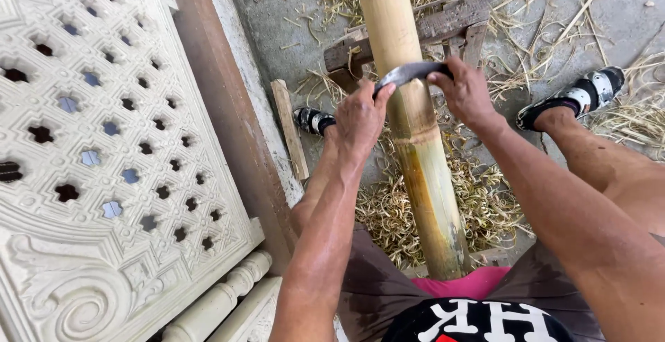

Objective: The recorder uses a curved blade tool to shave the outer layer off a large bamboo stalk while sitting.

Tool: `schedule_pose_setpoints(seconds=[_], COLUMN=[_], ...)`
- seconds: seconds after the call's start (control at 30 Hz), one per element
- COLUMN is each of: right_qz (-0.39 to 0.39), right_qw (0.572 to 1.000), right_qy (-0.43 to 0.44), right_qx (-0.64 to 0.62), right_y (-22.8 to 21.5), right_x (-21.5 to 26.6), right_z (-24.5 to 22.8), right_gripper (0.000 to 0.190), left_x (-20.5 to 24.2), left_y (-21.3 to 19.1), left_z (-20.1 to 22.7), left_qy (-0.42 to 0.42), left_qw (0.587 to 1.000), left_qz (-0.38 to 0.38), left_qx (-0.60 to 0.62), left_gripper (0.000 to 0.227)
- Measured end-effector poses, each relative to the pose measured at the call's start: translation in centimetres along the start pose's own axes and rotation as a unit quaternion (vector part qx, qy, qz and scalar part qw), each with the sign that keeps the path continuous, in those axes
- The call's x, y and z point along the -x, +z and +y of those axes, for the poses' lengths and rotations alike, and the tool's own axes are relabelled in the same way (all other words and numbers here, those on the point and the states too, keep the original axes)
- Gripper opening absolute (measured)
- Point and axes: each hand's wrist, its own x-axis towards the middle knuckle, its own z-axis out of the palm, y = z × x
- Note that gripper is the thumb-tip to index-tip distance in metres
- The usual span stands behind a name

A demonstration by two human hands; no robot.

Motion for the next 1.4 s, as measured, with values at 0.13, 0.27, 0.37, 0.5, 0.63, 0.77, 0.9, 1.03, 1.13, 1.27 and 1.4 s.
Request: schedule_pose_setpoints(seconds=[0.13,0.27,0.37,0.5,0.63,0.77,0.9,1.03,1.13,1.27,1.4], right_qz=[-0.026,-0.054,0.000,-0.036,-0.024,-0.060,-0.106,-0.277,-0.229,-0.117,-0.114], right_qw=[1.000,0.998,0.998,0.999,0.999,0.998,0.994,0.957,0.972,0.992,0.993], right_qy=[-0.004,0.040,-0.057,0.002,-0.034,0.016,0.010,0.072,0.005,-0.031,0.009], right_qx=[0.010,0.004,-0.008,-0.016,-0.020,0.017,-0.003,0.040,0.054,0.036,-0.022], right_y=[-0.3,0.3,-0.3,-0.4,-0.1,0.3,0.6,-0.8,-1.0,-1.5,-2.3], right_x=[2.9,6.0,8.6,10.1,12.6,19.0,26.8,27.1,21.4,11.8,8.4], right_z=[-0.1,1.6,1.5,1.3,2.4,4.6,8.7,8.8,7.2,2.7,-0.8], right_gripper=[0.038,0.037,0.040,0.038,0.034,0.032,0.032,0.038,0.040,0.037,0.036], left_x=[3.0,6.3,8.4,9.7,12.3,18.5,25.2,26.2,23.0,14.3,9.8], left_y=[-0.8,-1.5,-1.9,-2.2,-1.6,0.9,-0.6,-1.8,0.9,1.1,-0.9], left_z=[1.6,3.3,4.5,5.3,5.1,5.2,7.0,7.1,4.7,4.0,5.1], left_qy=[-0.038,-0.065,-0.055,-0.084,-0.067,-0.025,0.004,0.023,0.004,-0.092,-0.089], left_qw=[0.998,0.997,0.998,0.996,0.998,0.999,0.997,0.993,0.991,0.991,0.995], left_qz=[-0.041,-0.035,0.005,-0.004,-0.013,-0.048,-0.068,-0.076,-0.093,-0.070,-0.037], left_qx=[0.008,0.008,-0.008,-0.006,-0.004,0.008,0.028,0.084,0.093,0.062,0.021], left_gripper=[0.039,0.042,0.046,0.047,0.045,0.040,0.046,0.045,0.044,0.040,0.041])
